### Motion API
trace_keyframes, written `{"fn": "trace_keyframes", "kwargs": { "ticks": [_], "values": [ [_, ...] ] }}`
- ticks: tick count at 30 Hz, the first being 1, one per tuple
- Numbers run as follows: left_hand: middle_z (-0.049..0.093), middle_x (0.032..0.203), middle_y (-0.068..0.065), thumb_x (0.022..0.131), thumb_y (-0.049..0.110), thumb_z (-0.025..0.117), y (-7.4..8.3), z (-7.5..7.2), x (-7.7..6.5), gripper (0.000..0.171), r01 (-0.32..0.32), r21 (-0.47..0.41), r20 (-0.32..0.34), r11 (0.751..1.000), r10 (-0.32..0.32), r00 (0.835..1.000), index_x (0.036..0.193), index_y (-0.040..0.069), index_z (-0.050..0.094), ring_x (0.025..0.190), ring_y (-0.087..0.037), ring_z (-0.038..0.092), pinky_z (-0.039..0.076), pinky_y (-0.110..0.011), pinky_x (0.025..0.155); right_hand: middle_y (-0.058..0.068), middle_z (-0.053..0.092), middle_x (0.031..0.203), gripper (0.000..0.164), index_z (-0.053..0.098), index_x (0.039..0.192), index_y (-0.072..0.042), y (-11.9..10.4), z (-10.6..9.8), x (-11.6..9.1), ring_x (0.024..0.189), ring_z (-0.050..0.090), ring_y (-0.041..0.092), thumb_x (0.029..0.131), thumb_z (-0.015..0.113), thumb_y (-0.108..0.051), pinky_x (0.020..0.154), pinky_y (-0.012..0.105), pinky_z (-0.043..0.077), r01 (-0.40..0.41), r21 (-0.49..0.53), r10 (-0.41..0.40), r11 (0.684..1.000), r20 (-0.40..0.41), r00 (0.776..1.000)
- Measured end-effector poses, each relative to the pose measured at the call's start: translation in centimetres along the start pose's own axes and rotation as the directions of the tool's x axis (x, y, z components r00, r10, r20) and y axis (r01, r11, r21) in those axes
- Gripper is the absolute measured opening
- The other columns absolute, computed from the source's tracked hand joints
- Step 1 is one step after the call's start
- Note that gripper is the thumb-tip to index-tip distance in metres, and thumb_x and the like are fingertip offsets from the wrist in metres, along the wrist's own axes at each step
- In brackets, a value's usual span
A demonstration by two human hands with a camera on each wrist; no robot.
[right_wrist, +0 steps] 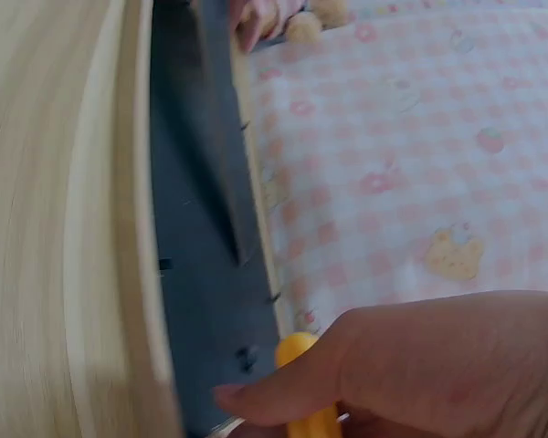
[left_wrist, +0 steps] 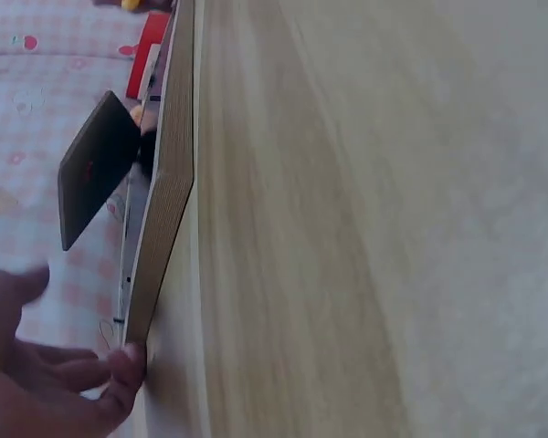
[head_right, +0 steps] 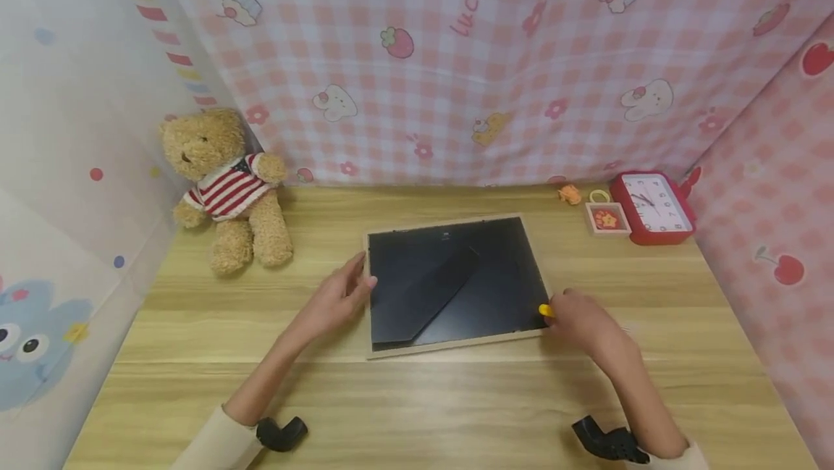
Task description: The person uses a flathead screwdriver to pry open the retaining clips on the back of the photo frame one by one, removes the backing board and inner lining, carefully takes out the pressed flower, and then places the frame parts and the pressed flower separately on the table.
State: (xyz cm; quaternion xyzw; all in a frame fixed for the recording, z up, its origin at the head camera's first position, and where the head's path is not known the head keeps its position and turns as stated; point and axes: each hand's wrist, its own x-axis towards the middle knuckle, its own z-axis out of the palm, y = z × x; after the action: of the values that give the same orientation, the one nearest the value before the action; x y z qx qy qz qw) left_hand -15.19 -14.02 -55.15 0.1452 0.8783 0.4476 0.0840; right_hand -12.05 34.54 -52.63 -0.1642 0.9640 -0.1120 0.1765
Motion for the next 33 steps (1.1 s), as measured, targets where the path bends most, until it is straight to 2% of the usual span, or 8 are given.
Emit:
{"fn": "trace_keyframes", "kwargs": {
  "ticks": [8, 10, 13, 16, 21, 23, 28, 33],
  "values": [
    [0.055, 0.112, -0.013, 0.091, 0.064, 0.083, 2.5, -1.7, -1.2, 0.124, 0.018, -0.032, 0.155, 0.999, -0.013, 0.988, 0.178, 0.011, 0.012, 0.102, -0.024, 0.047, 0.043, -0.039, 0.086, -0.001, 0.059, 0.080, 0.020, 0.072, 0.093, -0.004, -2.1, 0.3, -2.6, 0.069, 0.052, 0.014, 0.098, 0.081, -0.021, 0.065, 0.027, 0.045, -0.039, 0.122, 0.020, 0.992, 0.147, 0.989],
    [0.057, 0.116, -0.017, 0.090, 0.057, 0.087, 3.0, -1.9, -1.4, 0.126, -0.002, -0.035, 0.160, 0.999, 0.008, 0.987, 0.177, 0.008, 0.011, 0.107, -0.029, 0.050, 0.045, -0.042, 0.089, -0.004, 0.057, 0.076, 0.022, 0.071, 0.088, -0.009, -2.5, -0.4, -3.0, 0.066, 0.050, 0.011, 0.100, 0.081, -0.025, 0.062, 0.025, 0.042, 0.027, 0.180, -0.045, 0.983, 0.096, 0.994],
    [0.049, 0.159, -0.026, 0.088, 0.046, 0.093, 3.3, -1.9, -1.8, 0.128, -0.031, -0.033, 0.168, 0.999, 0.036, 0.985, 0.177, 0.005, 0.010, 0.144, -0.039, 0.046, 0.042, -0.052, 0.117, -0.005, 0.068, 0.088, 0.015, 0.078, 0.101, -0.010, -6.0, -3.4, -4.2, 0.075, 0.060, 0.007, 0.102, 0.078, -0.025, 0.067, 0.022, 0.052, 0.174, 0.282, -0.149, 0.943, -0.107, 0.983],
    [0.014, 0.183, -0.020, 0.086, 0.036, 0.095, 3.4, -1.9, -2.0, 0.129, -0.049, -0.030, 0.172, 0.998, 0.053, 0.984, 0.176, 0.004, 0.009, 0.165, -0.042, 0.021, 0.021, -0.062, 0.133, 0.001, 0.076, 0.110, 0.024, 0.078, 0.126, -0.005, -11.3, -6.1, -4.8, 0.096, 0.071, 0.008, 0.102, 0.076, -0.009, 0.084, 0.018, 0.058, 0.378, 0.345, -0.232, 0.859, -0.396, 0.888],
    [0.016, 0.182, -0.023, 0.085, 0.032, 0.096, 3.4, -2.2, -2.1, 0.125, -0.083, 0.010, 0.161, 0.996, 0.081, 0.984, 0.175, 0.000, 0.015, 0.164, -0.045, 0.024, 0.024, -0.063, 0.131, 0.003, 0.076, 0.103, 0.024, 0.081, 0.120, -0.002, -16.5, -6.2, -2.0, 0.090, 0.066, 0.007, 0.098, 0.071, 0.003, 0.080, 0.014, 0.051, 0.696, 0.253, -0.339, 0.671, -0.731, 0.593],
    [0.018, 0.182, -0.024, 0.087, 0.033, 0.095, 3.2, -2.4, -2.2, 0.122, -0.100, 0.032, 0.172, 0.994, 0.093, 0.981, 0.175, 0.000, 0.018, 0.166, -0.045, 0.022, 0.021, -0.062, 0.133, 0.001, 0.073, 0.091, 0.018, 0.083, 0.110, -0.004, -17.4, -5.5, -0.6, 0.079, 0.060, 0.008, 0.101, 0.067, 0.000, 0.070, 0.018, 0.049, 0.732, 0.257, -0.323, 0.632, -0.771, 0.549],
    [0.016, 0.182, -0.023, 0.089, 0.028, 0.092, 3.4, -3.1, -2.4, 0.117, -0.104, 0.050, 0.229, 0.993, 0.090, 0.969, 0.173, -0.003, 0.018, 0.167, -0.044, 0.019, 0.013, -0.062, 0.135, 0.006, 0.072, 0.090, 0.020, 0.081, 0.108, -0.003, -19.2, -3.7, 1.8, 0.066, 0.064, 0.011, 0.110, 0.061, -0.003, 0.060, 0.023, 0.055, 0.658, 0.545, -0.206, 0.520, -0.667, 0.716],
    [0.014, 0.183, -0.020, 0.086, 0.028, 0.094, 3.1, -3.2, -2.4, 0.118, -0.109, 0.052, 0.252, 0.993, 0.092, 0.963, 0.173, -0.002, 0.020, 0.152, -0.044, 0.042, 0.030, -0.060, 0.128, 0.018, 0.076, 0.111, 0.022, 0.077, 0.123, 0.004, -20.8, -1.5, 3.9, 0.088, 0.078, 0.016, 0.111, 0.062, -0.006, 0.083, 0.029, 0.064, 0.525, 0.740, -0.224, 0.420, -0.476, 0.850]
  ]
}}
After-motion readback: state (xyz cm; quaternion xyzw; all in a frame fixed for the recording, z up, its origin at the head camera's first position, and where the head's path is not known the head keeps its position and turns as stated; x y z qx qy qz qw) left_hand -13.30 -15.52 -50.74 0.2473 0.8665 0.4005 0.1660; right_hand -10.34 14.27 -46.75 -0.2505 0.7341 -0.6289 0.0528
